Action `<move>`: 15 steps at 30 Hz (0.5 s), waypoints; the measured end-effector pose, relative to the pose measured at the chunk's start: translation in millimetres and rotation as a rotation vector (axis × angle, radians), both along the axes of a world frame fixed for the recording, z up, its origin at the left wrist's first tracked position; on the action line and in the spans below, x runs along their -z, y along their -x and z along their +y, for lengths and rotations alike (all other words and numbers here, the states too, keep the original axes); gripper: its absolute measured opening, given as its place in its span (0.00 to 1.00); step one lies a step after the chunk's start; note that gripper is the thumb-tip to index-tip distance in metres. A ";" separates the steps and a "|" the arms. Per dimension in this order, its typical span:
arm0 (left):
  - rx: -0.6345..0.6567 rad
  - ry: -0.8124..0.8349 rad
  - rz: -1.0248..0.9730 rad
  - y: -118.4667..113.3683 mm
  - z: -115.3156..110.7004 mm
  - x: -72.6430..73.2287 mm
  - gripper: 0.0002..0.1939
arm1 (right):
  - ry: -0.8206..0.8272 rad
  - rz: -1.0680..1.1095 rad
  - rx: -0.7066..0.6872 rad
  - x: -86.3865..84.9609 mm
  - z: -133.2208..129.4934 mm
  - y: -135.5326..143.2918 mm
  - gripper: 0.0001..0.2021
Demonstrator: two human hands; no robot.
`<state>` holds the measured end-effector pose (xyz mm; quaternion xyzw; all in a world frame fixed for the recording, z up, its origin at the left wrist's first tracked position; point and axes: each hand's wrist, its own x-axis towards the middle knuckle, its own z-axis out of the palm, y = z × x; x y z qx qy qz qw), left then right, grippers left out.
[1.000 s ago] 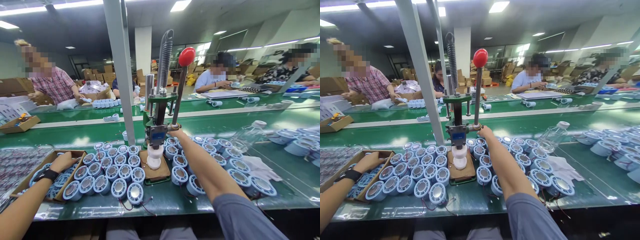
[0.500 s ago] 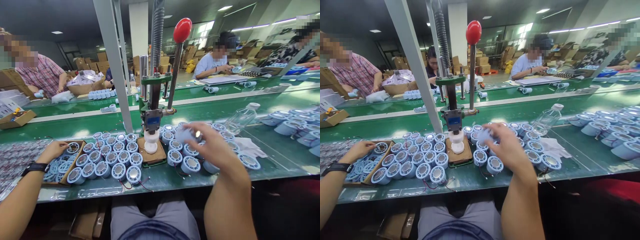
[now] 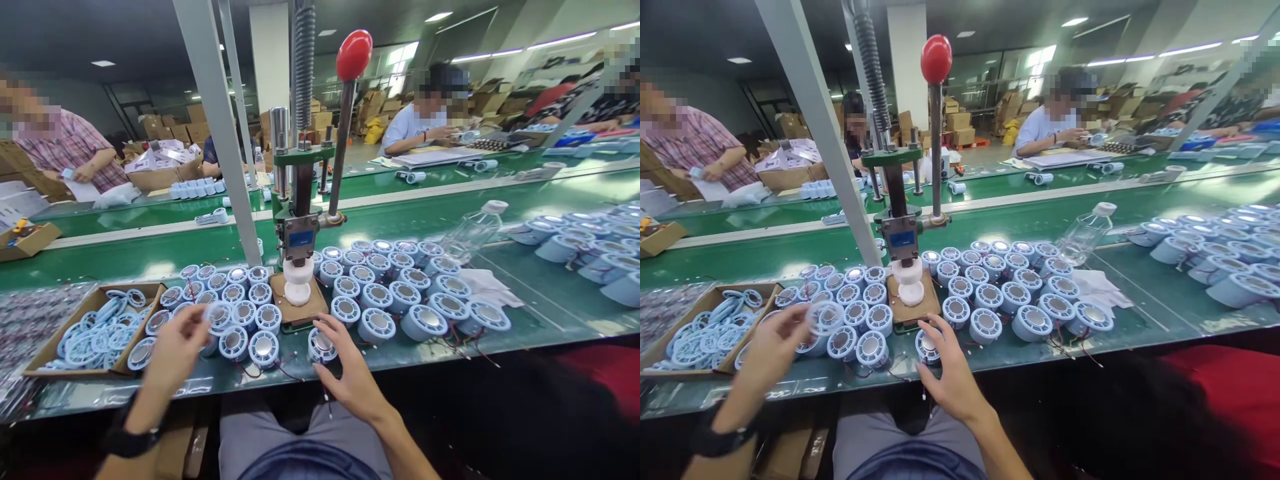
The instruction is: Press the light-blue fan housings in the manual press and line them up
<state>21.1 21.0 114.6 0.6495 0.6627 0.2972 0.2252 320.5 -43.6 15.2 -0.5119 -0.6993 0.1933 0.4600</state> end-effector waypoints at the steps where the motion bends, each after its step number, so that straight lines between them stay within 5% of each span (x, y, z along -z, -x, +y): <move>1: 0.116 0.072 -0.149 -27.1 -8.4 8.6 0.24 | -0.011 0.023 0.047 5.8 0.8 5.1 0.28; 4: 0.360 0.163 -0.359 -92.9 -21.5 29.4 0.19 | -0.045 0.087 0.129 19.5 4.7 16.8 0.25; 7: 0.440 0.113 -0.246 -127.1 -22.0 39.3 0.16 | -0.075 0.124 0.107 25.1 6.3 19.4 0.27; 15: 0.526 0.011 0.020 -135.2 -26.1 43.6 0.19 | -0.039 0.098 0.013 29.5 -1.1 5.3 0.25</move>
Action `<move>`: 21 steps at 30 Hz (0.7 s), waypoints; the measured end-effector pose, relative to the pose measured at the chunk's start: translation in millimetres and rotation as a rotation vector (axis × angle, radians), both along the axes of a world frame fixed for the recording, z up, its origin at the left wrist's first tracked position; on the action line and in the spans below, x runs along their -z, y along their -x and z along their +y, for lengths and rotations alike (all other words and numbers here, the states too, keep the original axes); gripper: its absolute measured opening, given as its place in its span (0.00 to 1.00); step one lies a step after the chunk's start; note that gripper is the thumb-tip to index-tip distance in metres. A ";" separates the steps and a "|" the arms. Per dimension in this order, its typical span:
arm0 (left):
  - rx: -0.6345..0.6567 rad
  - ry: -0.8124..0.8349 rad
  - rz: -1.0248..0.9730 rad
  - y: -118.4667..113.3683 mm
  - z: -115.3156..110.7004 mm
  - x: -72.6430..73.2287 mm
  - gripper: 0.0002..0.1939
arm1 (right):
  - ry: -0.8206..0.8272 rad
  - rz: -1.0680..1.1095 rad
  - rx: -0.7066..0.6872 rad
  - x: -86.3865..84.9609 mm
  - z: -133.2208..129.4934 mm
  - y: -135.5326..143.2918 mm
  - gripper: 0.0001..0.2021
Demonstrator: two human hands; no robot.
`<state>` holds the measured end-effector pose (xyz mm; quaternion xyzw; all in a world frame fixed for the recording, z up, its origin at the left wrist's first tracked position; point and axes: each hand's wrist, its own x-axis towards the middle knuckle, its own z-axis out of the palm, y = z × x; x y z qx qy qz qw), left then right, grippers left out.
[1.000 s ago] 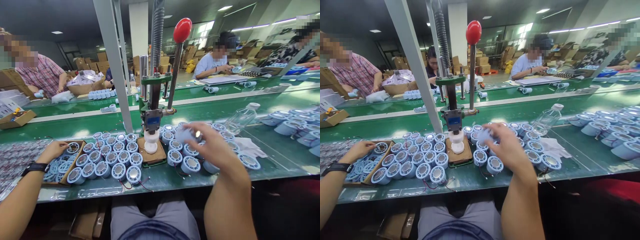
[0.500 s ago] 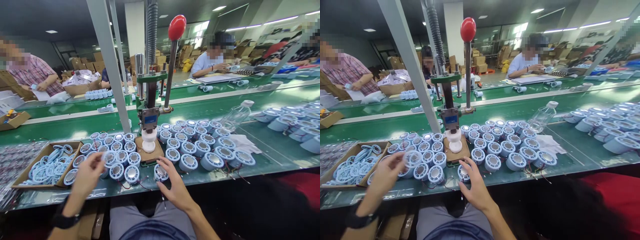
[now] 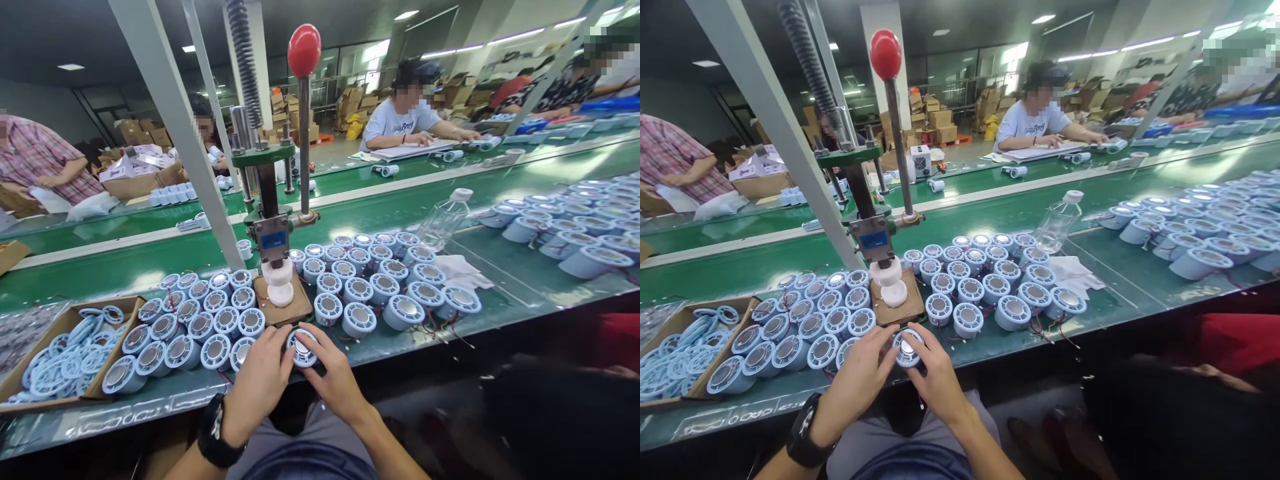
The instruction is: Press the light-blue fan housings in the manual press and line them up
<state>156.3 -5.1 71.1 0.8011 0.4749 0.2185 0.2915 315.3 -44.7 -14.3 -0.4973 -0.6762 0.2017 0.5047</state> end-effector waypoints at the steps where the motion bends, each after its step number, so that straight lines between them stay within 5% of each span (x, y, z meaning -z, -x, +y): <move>1: 0.026 0.003 -0.002 -0.2 -2.8 1.1 0.21 | 0.005 0.001 -0.015 0.0 -0.4 -2.4 0.27; 6: 0.085 0.103 -0.075 -7.0 -11.8 10.5 0.34 | 0.038 0.004 -0.096 -5.8 -0.8 -12.7 0.30; 16: -0.201 0.127 -0.045 -27.1 -18.6 26.1 0.22 | -0.001 0.025 0.103 3.0 -5.7 -1.1 0.28; 21: -0.032 0.207 -0.123 -22.8 -16.4 23.5 0.37 | 0.043 0.033 -0.077 -6.1 -3.8 -12.6 0.26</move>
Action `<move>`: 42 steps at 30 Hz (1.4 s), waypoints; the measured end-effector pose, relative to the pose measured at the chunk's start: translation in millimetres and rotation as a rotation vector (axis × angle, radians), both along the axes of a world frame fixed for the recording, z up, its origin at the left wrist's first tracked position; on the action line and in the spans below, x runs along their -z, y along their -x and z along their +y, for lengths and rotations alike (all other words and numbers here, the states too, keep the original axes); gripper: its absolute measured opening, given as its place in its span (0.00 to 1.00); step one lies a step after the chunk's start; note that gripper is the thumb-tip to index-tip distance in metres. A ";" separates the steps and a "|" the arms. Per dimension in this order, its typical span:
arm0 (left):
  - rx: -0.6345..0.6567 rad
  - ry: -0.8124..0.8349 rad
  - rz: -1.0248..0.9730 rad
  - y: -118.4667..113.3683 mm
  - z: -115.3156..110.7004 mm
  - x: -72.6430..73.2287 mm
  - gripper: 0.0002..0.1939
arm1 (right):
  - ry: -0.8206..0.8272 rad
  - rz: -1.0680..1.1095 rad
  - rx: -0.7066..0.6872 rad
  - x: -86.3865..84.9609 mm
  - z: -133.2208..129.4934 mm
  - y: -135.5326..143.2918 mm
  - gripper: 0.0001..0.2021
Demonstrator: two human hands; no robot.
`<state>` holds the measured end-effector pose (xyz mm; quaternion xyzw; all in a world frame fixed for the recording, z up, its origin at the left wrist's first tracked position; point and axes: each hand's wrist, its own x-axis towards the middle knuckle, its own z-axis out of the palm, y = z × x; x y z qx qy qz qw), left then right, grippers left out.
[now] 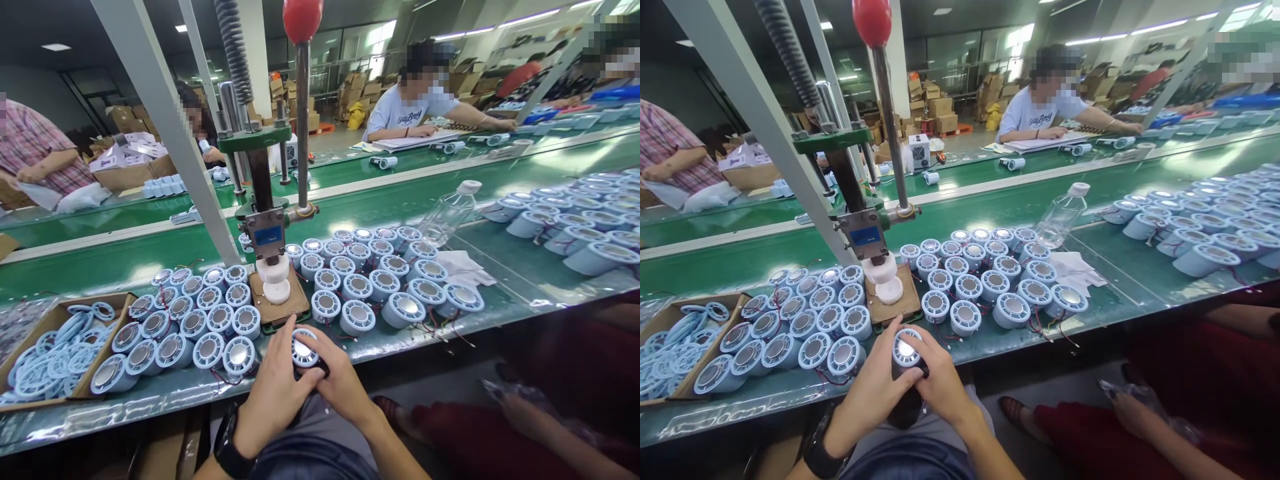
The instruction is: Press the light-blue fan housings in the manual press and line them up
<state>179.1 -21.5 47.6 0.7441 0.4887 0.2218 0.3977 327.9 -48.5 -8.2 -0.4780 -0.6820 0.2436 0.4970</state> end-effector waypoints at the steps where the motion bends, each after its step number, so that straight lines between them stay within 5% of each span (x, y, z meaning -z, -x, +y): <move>1: 0.040 0.010 -0.020 1.6 1.1 -1.2 0.37 | 0.022 -0.005 -0.037 -2.2 0.2 -3.4 0.26; 6: 0.045 0.030 -0.102 4.3 3.5 -2.0 0.31 | 0.095 -0.006 -0.052 -2.3 -1.3 -9.7 0.29; 12: -0.211 0.049 -0.040 -5.6 -2.9 3.9 0.28 | -0.018 -0.051 0.205 14.0 -7.4 12.3 0.33; 19: -0.320 0.004 -0.014 -9.9 -10.5 4.5 0.23 | -0.163 -0.111 0.447 15.4 -10.7 34.5 0.30; 24: -0.333 0.077 -0.050 -6.5 -11.0 7.7 0.25 | -0.176 -0.110 0.436 19.1 -9.3 34.5 0.31; 33: -0.166 -0.004 -0.022 -0.4 -8.4 1.8 0.25 | -0.168 -0.099 0.419 24.1 -9.8 33.4 0.32; 42: -0.277 0.009 -0.043 -5.7 -12.7 7.9 0.23 | -0.179 -0.081 0.431 22.7 -10.1 35.6 0.33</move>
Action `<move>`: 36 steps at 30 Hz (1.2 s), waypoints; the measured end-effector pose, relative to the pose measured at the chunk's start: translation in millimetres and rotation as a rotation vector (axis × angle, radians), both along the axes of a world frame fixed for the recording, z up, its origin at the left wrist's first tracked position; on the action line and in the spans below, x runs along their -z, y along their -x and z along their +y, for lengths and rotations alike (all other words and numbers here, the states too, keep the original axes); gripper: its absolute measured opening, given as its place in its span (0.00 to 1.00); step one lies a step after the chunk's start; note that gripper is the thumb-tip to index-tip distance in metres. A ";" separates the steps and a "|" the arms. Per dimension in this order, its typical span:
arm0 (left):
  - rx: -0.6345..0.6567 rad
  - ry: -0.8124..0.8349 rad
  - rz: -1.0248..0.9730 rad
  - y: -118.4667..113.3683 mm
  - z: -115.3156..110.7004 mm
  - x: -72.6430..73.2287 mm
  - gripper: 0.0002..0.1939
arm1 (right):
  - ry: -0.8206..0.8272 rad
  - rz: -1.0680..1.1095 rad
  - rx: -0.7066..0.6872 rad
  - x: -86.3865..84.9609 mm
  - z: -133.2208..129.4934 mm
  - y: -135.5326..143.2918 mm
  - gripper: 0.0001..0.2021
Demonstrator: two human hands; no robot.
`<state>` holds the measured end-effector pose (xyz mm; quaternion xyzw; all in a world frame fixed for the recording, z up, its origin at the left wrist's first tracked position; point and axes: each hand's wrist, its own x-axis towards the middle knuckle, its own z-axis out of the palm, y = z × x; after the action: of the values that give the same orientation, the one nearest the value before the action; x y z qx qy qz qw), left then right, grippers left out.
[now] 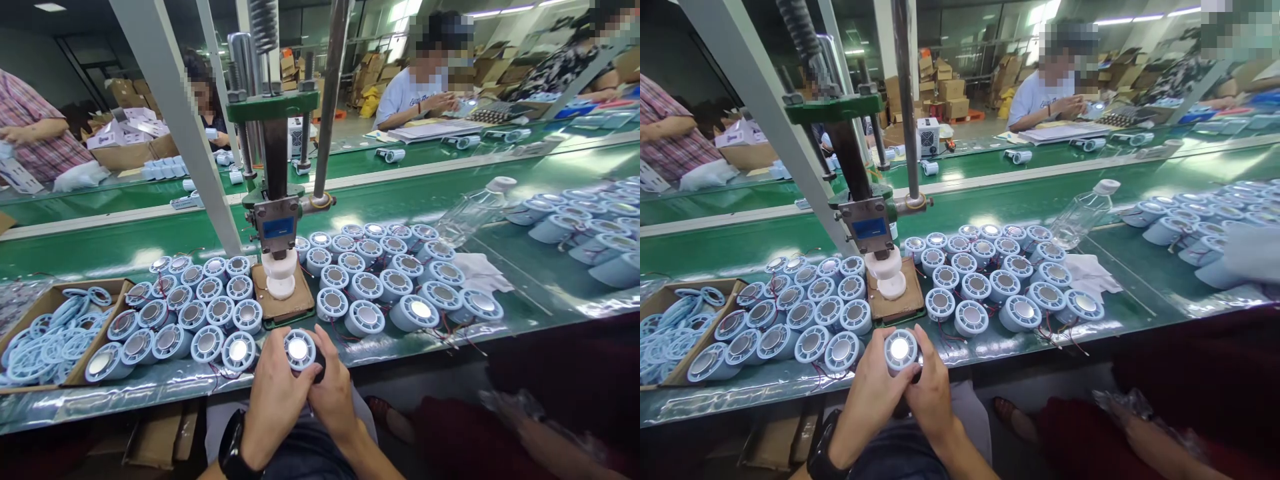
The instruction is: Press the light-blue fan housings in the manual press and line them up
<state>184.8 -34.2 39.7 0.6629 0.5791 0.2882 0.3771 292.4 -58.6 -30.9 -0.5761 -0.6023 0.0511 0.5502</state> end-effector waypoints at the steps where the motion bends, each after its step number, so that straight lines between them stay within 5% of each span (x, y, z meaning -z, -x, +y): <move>1: 0.015 -0.013 -0.006 0.0 -0.7 1.6 0.22 | 0.000 0.005 -0.007 -0.2 -0.2 0.0 0.33; 6: 0.040 -0.085 0.000 -0.1 -6.9 12.3 0.24 | 0.012 0.038 -0.049 -4.4 1.1 -1.4 0.38; 10: 0.032 -0.139 0.074 -0.2 -13.5 21.7 0.24 | 0.013 -0.048 -0.117 -6.5 2.8 -4.6 0.33; 16: 0.074 -0.111 -0.089 -1.0 -10.2 31.2 0.30 | 0.227 -0.205 -0.427 -25.8 -0.6 -37.7 0.35; 18: 0.037 -0.099 -0.153 -3.2 -9.1 26.9 0.30 | 0.265 -0.301 -0.508 -55.5 4.7 -58.8 0.36; 20: 0.008 -0.075 -0.173 -2.3 -10.3 16.5 0.30 | 0.167 -0.364 -0.457 -103.1 18.2 -79.1 0.35; 26: -0.056 -0.140 -0.172 43.7 16.0 -33.7 0.32 | -0.393 -0.334 -0.090 -300.0 104.7 -95.0 0.26; 29: -0.089 -0.187 -0.167 66.4 61.1 -54.7 0.31 | -0.430 -0.245 -0.036 -368.7 159.9 -80.8 0.23; 32: -0.019 -0.201 -0.195 63.3 102.0 -63.3 0.30 | -0.346 -0.156 -0.094 -393.0 203.8 -65.6 0.22; 36: 0.162 -0.186 -0.344 33.0 128.9 -57.1 0.28 | -0.393 -0.038 -0.088 -385.2 225.1 -57.2 0.18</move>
<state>151.8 94.6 96.8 0.6802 0.4221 0.4179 0.4295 349.5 166.5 354.3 -0.4314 -0.6355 -0.0544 0.6379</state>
